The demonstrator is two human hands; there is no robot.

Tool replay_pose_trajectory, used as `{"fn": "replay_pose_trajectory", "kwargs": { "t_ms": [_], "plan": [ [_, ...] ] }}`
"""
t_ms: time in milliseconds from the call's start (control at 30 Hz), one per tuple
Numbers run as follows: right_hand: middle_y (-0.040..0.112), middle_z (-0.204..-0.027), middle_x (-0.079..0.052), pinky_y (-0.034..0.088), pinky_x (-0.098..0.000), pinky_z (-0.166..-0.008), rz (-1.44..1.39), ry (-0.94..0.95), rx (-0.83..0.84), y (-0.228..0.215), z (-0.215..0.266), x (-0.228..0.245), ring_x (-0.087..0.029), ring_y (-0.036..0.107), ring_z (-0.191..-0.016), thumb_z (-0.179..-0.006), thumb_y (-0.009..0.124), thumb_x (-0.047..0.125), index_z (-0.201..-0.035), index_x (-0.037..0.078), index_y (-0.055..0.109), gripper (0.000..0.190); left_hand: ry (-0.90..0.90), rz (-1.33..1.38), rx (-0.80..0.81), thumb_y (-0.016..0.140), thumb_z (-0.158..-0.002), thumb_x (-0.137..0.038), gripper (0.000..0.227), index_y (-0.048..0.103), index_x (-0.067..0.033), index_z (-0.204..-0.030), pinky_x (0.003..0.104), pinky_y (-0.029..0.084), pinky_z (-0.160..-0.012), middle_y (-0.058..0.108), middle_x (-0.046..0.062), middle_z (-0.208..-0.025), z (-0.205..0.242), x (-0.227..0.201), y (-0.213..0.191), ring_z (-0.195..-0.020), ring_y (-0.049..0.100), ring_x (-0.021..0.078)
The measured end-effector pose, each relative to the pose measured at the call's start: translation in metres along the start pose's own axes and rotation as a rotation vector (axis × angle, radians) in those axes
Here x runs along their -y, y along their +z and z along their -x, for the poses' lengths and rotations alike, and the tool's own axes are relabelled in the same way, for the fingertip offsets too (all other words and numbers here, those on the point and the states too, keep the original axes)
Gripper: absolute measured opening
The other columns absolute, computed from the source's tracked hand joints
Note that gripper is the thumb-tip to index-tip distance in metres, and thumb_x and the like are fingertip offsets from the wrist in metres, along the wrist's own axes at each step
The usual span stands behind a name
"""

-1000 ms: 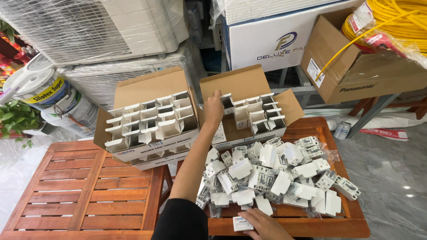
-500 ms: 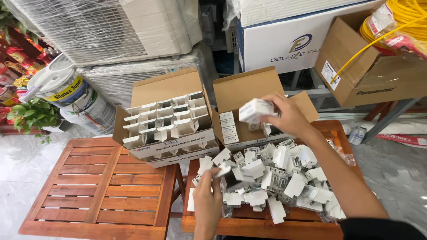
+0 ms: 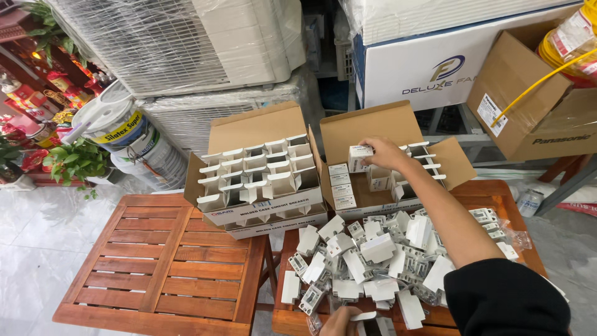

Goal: The person repeatedly picks up small white electrical components from a pile on a wooden table, inspects them by turning them over, and places them into a cardboard box. The person handles the components one at a time throughout the clip.

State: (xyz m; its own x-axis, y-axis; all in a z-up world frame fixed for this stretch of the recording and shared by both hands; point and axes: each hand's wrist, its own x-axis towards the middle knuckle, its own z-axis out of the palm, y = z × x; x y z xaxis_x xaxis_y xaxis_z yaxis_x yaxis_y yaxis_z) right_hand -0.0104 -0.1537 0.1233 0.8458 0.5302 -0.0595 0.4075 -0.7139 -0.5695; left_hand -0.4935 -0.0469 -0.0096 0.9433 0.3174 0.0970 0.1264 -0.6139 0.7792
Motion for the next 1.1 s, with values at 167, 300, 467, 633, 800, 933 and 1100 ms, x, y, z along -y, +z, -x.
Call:
{"fn": "replay_pose_trajectory", "kwargs": {
  "t_ms": [167,300,467,633,800,933,1100],
  "plan": [
    [0.075,-0.137,-0.004,0.05,-0.0445,-0.108,0.121,-0.111,0.028,0.031,-0.023,-0.017,-0.027,0.062,-0.135,-0.091,0.095,0.021,-0.135,0.016,0.075,0.048,-0.068,0.001,-0.024,0.065,-0.097,-0.03,0.016,0.079,-0.0349,-0.091,0.03,0.052,-0.06,0.079,-0.016,-0.084,-0.003,-0.005,0.018,-0.073,0.075,0.011],
    [0.071,-0.154,-0.005,0.048,-0.051,-0.122,0.27,-0.093,0.014,0.039,-0.015,-0.012,-0.031,0.053,-0.149,-0.096,0.091,0.029,-0.147,0.014,0.071,0.057,-0.004,-0.039,-0.084,0.069,-0.097,-0.028,0.014,0.079,-0.0327,-0.089,0.032,0.052,-0.055,0.076,-0.015,-0.079,-0.003,0.002,0.029,-0.068,0.072,0.0109],
    [0.067,-0.145,-0.002,0.045,-0.0486,-0.115,0.568,-0.199,-0.128,0.073,-0.035,-0.048,-0.031,0.052,-0.138,-0.092,0.089,0.034,-0.143,0.02,0.073,0.055,0.005,-0.024,-0.16,0.071,-0.093,-0.019,0.018,0.083,-0.0318,-0.088,0.028,0.054,-0.055,0.076,-0.014,-0.079,-0.005,0.008,0.036,-0.07,0.074,0.01],
    [0.062,-0.136,-0.006,0.046,-0.0507,-0.114,0.726,-0.273,-0.324,0.103,-0.04,-0.064,-0.033,0.052,-0.133,-0.081,0.088,0.018,-0.127,0.017,0.076,0.048,0.123,-0.015,-0.263,0.068,-0.092,-0.011,0.023,0.081,-0.0279,-0.085,0.027,0.052,-0.05,0.072,-0.012,-0.074,-0.007,0.002,0.031,-0.064,0.07,0.0102],
    [0.059,-0.145,-0.011,0.037,-0.0593,-0.129,0.943,-0.289,-0.418,0.119,-0.039,-0.072,-0.038,0.052,-0.14,-0.085,0.087,0.037,-0.138,0.016,0.07,0.059,0.171,0.0,-0.085,0.069,-0.094,-0.008,0.025,0.081,-0.0279,-0.103,0.03,0.056,-0.061,0.076,-0.009,-0.093,-0.005,0.019,0.03,-0.085,0.075,0.0156],
    [0.061,-0.145,-0.008,0.03,-0.061,-0.133,0.892,-0.326,-0.449,0.103,-0.021,-0.061,-0.035,0.051,-0.144,-0.079,0.093,0.049,-0.133,0.023,0.075,0.062,0.237,0.042,-0.053,0.068,-0.098,-0.005,0.025,0.082,-0.0218,-0.112,0.03,0.06,-0.071,0.082,-0.006,-0.103,-0.006,0.003,0.011,-0.093,0.075,0.018],
    [0.044,-0.179,-0.013,0.014,-0.0629,-0.139,0.453,-0.239,-0.289,0.042,0.022,-0.023,-0.038,0.028,-0.168,-0.098,0.076,0.039,-0.149,0.015,0.069,0.056,0.168,0.036,0.188,0.07,-0.114,-0.027,0.029,0.072,-0.0208,-0.142,0.042,0.062,-0.088,0.078,0.0,-0.126,-0.002,0.005,0.008,-0.114,0.073,0.0263]
  ]
}}
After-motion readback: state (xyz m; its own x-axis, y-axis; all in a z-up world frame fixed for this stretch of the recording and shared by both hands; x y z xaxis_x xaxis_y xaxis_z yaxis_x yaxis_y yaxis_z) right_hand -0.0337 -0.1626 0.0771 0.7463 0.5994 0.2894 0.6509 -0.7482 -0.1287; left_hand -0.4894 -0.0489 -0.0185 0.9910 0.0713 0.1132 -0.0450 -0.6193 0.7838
